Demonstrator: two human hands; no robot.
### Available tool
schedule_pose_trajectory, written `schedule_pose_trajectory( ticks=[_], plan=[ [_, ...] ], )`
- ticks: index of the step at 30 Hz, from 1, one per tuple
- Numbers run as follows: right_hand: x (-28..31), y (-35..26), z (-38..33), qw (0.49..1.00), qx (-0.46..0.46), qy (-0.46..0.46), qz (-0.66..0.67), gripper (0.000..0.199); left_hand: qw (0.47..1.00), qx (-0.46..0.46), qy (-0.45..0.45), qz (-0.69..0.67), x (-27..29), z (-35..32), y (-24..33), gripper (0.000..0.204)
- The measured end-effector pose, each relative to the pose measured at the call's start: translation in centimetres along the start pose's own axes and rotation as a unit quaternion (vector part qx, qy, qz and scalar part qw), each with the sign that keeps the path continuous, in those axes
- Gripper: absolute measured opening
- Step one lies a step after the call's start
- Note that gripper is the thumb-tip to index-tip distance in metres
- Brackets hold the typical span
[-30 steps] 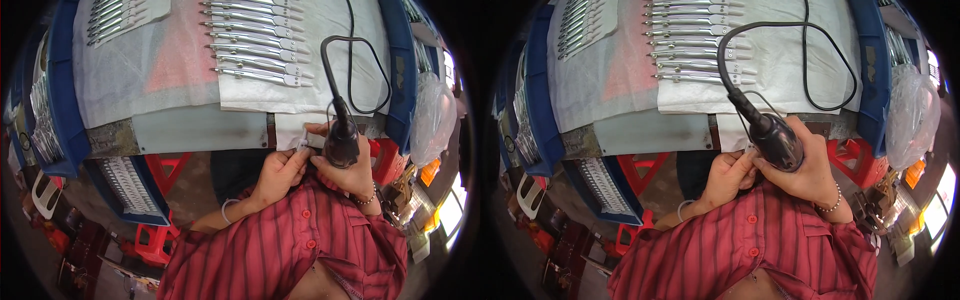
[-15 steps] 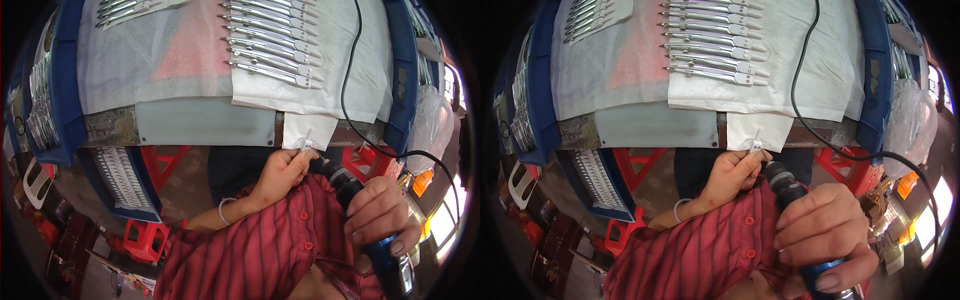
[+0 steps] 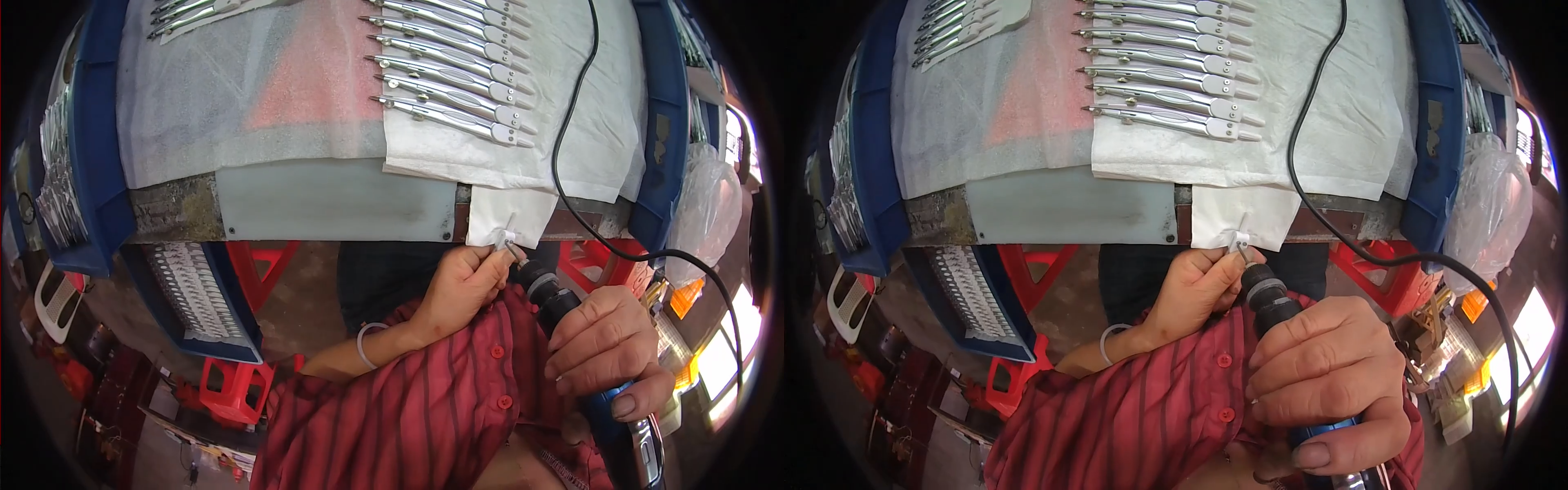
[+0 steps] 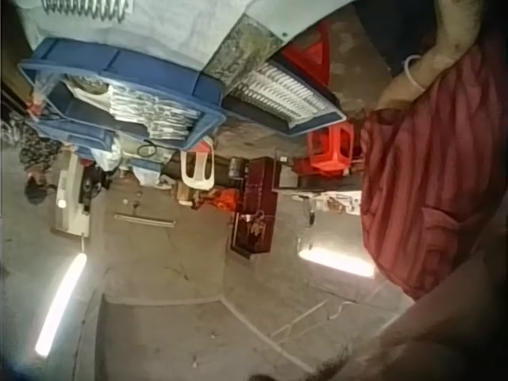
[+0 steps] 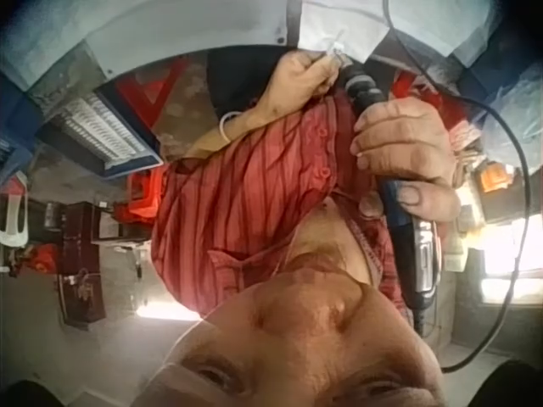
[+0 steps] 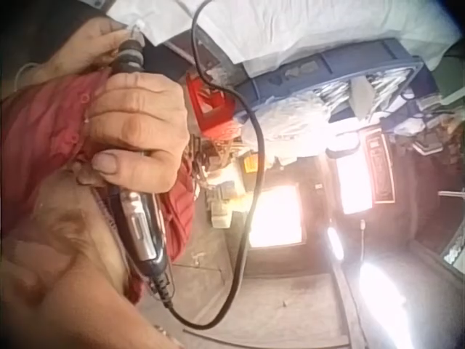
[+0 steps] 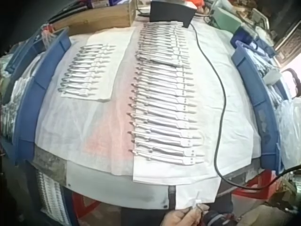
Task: Assembling small metal components using a handheld power tool at a industrial workbench.
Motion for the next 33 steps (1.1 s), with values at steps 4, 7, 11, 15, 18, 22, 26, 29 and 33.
schedule_pose_trajectory(
  ticks=[4, 7, 11, 15, 18, 22, 26, 29, 33],
  plan=[
    [-0.1, -0.3, 0.0, 1.0, 0.021, 0.016, -0.01, 0.048, 1.0, -0.009, -0.002, 0.002, 0.0, 0.1, -0.1, 0.022],
    [-0.2, -0.2, 0.1, 1.0, 0.015, 0.009, -0.012, 0.047, 1.0, -0.007, -0.001, 0.008, 0.2, 0.1, -0.1, 0.022],
    [-0.2, -0.2, 0.2, 1.0, 0.004, 0.013, -0.014, 0.047, 1.0, -0.006, -0.002, 0.016, 0.0, 0.1, 0.0, 0.022],
    [0.1, -0.2, -0.2, 0.999, 0.018, 0.038, -0.003, 0.047, 1.0, -0.005, -0.004, 0.008, 0.1, 0.1, -0.2, 0.022],
    [0.1, -0.1, 0.1, 0.999, 0.015, 0.033, -0.01, 0.046, 1.0, -0.006, -0.004, 0.009, 0.0, 0.1, -0.1, 0.022],
    [0.0, -0.1, 0.1, 1.0, 0.001, -0.007, 0.005, 0.042, 1.0, -0.005, -0.001, 0.019, -0.2, 0.0, 0.1, 0.023],
    [-0.4, 0.1, -0.1, 0.999, -0.018, 0.014, -0.025, 0.038, 0.999, -0.012, 0.006, 0.034, 0.1, -0.1, 0.3, 0.023],
    [-0.6, 0.2, 0.2, 0.999, -0.014, 0.006, -0.036, 0.037, 0.999, -0.02, -0.002, 0.037, 0.0, 0.1, 0.2, 0.023],
    [-0.4, 0.6, 0.5, 0.999, -0.017, 0.017, -0.028, 0.037, 0.998, -0.029, -0.001, 0.051, 0.2, 0.2, -0.2, 0.021]
  ],
)
Point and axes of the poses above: each hand's wrist, its own z-axis towards the middle knuckle, its own x-axis out of the back of the hand, y = z × x, the point moved 9 cm from there along z, towards the middle knuckle, and after that the axes turned 1 degree about z, right-handed, at the moved point
